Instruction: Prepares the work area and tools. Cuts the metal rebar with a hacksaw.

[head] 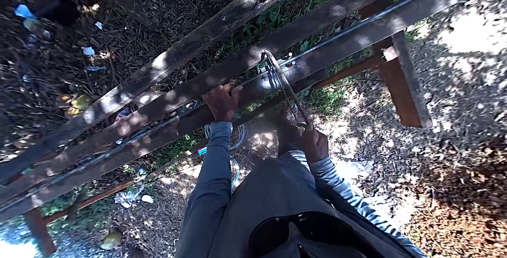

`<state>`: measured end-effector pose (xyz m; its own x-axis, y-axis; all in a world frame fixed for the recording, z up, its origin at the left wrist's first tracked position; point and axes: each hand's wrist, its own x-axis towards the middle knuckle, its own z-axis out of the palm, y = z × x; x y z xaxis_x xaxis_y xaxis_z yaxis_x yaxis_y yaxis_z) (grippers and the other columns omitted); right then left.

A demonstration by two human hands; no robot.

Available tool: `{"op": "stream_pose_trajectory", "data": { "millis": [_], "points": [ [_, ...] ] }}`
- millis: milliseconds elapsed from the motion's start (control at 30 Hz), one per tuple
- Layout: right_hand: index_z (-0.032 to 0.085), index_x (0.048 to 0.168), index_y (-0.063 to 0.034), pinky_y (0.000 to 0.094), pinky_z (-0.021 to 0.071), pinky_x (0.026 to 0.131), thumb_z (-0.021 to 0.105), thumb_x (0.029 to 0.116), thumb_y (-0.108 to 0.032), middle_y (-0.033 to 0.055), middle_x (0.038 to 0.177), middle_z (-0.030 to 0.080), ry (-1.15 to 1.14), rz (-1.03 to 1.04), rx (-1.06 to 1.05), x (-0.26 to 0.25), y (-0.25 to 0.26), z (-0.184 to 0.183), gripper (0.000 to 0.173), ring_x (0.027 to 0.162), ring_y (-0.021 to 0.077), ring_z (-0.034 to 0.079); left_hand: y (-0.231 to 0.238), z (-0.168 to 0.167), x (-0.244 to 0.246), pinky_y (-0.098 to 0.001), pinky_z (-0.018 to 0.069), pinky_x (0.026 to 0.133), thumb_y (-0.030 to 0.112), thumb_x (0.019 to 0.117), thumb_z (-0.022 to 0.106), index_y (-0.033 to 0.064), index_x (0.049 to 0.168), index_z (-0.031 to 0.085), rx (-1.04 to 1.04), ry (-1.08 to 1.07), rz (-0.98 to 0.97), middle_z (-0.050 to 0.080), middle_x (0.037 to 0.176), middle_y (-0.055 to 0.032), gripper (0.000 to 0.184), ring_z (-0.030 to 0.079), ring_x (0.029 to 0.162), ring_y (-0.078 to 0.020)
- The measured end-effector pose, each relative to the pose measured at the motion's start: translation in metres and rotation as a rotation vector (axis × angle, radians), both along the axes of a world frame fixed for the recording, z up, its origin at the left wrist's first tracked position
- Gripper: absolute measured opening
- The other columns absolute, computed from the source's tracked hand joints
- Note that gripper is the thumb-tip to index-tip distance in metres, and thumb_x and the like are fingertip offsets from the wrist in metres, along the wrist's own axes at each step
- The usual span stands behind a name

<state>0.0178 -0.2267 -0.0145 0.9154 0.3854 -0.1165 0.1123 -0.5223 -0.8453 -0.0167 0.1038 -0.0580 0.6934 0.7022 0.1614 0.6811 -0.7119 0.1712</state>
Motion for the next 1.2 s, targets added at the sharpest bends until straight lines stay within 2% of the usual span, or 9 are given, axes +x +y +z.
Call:
{"op": "stream_pose_trajectory", "data": {
  "millis": [100, 233, 333, 533, 633, 767, 833, 1067, 1200],
  "points": [
    [0.063, 0.082, -0.0016, 0.051, 0.05, 0.057, 0.021, 0.1068, -0.054, 0.0102, 0.062, 0.055, 0.025, 0.038, -0.159, 0.043, 0.063, 0.012, 0.072, 0.059, 0.0251, 0.059, 0.001, -0.001, 0.0, -0.0576, 0.0403, 0.1, 0.075, 0.0957, 0.043, 0.0267, 0.098, 0.075, -0.009, 0.021, 0.005, 0.071, 0.091, 0.0018, 0.058, 0.066, 0.094, -0.023],
    [0.065, 0.084, -0.0017, 0.0574, 0.0524, 0.066, 0.025, 0.1072, -0.055, 0.0154, 0.071, 0.062, 0.017, 0.01, -0.098, 0.098, 0.132, 0.003, 0.071, 0.07, 0.0313, 0.065, 0.0, 0.001, -0.001, -0.0568, 0.0414, 0.098, 0.075, 0.0961, 0.042, 0.0274, 0.099, 0.074, -0.017, 0.037, 0.012, 0.071, 0.091, 0.0014, 0.057, 0.066, 0.094, -0.0226],
    [0.066, 0.088, -0.0033, 0.0534, 0.0506, 0.062, 0.021, 0.1089, -0.056, 0.0121, 0.068, 0.058, -0.025, 0.025, -0.041, 0.08, 0.111, 0.0, 0.072, 0.065, 0.0275, 0.061, -0.001, 0.002, 0.0, -0.0579, 0.0402, 0.1, 0.075, 0.0964, 0.041, 0.0286, 0.099, 0.074, -0.018, 0.044, 0.008, 0.07, 0.09, 0.0012, 0.057, 0.065, 0.094, -0.0227],
    [0.065, 0.086, -0.005, 0.0399, 0.0466, 0.05, 0.018, 0.1064, -0.061, 0.0007, 0.058, 0.049, 0.007, 0.021, 0.01, -0.001, -0.013, -0.016, 0.076, 0.05, 0.0136, 0.05, 0.0, 0.001, 0.0, -0.0578, 0.0409, 0.098, 0.075, 0.096, 0.041, 0.0267, 0.102, 0.075, -0.027, 0.044, 0.01, 0.072, 0.094, 0.0001, 0.06, 0.066, 0.095, -0.0252],
    [0.068, 0.09, -0.003, 0.0409, 0.0473, 0.052, 0.02, 0.1063, -0.059, 0.0017, 0.059, 0.05, 0.014, 0.011, -0.045, 0.011, 0.008, 0.001, 0.076, 0.052, 0.0143, 0.051, 0.0, 0.0, 0.001, -0.0553, 0.0413, 0.097, 0.075, 0.0961, 0.041, 0.0258, 0.099, 0.075, -0.015, 0.049, 0.012, 0.072, 0.094, 0.0008, 0.06, 0.066, 0.095, -0.0239],
    [0.064, 0.082, 0.0, 0.0563, 0.0518, 0.064, 0.022, 0.1091, -0.051, 0.015, 0.068, 0.06, -0.025, 0.016, -0.129, 0.076, 0.104, -0.009, 0.072, 0.066, 0.0312, 0.063, -0.001, -0.001, 0.0, -0.055, 0.0421, 0.096, 0.074, 0.0972, 0.04, 0.0265, 0.1, 0.074, -0.035, 0.079, 0.014, 0.072, 0.095, 0.0019, 0.059, 0.066, 0.096, -0.0226],
    [0.063, 0.079, -0.0016, 0.0551, 0.0514, 0.062, 0.021, 0.1085, -0.053, 0.0142, 0.067, 0.06, -0.062, 0.005, -0.08, 0.09, 0.127, -0.013, 0.072, 0.065, 0.0304, 0.063, 0.0, 0.001, 0.0, -0.0553, 0.0422, 0.097, 0.074, 0.0973, 0.039, 0.0272, 0.101, 0.074, -0.036, 0.087, 0.023, 0.072, 0.096, 0.0019, 0.059, 0.066, 0.097, -0.0224],
    [0.061, 0.077, -0.0048, 0.0512, 0.0487, 0.059, 0.021, 0.1086, -0.055, 0.0089, 0.062, 0.053, -0.057, -0.01, 0.022, 0.087, 0.119, -0.015, 0.071, 0.059, 0.0246, 0.058, -0.002, -0.001, 0.0, -0.0546, 0.0419, 0.095, 0.075, 0.0966, 0.04, 0.0278, 0.099, 0.074, -0.006, 0.054, 0.022, 0.072, 0.094, 0.0023, 0.058, 0.066, 0.096, -0.0224],
    [0.064, 0.088, -0.0051, 0.047, 0.049, 0.051, 0.017, 0.1068, -0.061, 0.0065, 0.06, 0.051, 0.019, 0.031, -0.006, 0.039, 0.044, -0.018, 0.075, 0.051, 0.0213, 0.053, 0.0, 0.001, 0.002, -0.0552, 0.0409, 0.098, 0.076, 0.0961, 0.04, 0.028, 0.101, 0.075, -0.012, 0.052, 0.017, 0.072, 0.095, 0.0013, 0.06, 0.065, 0.097, -0.023]
  ]
}}
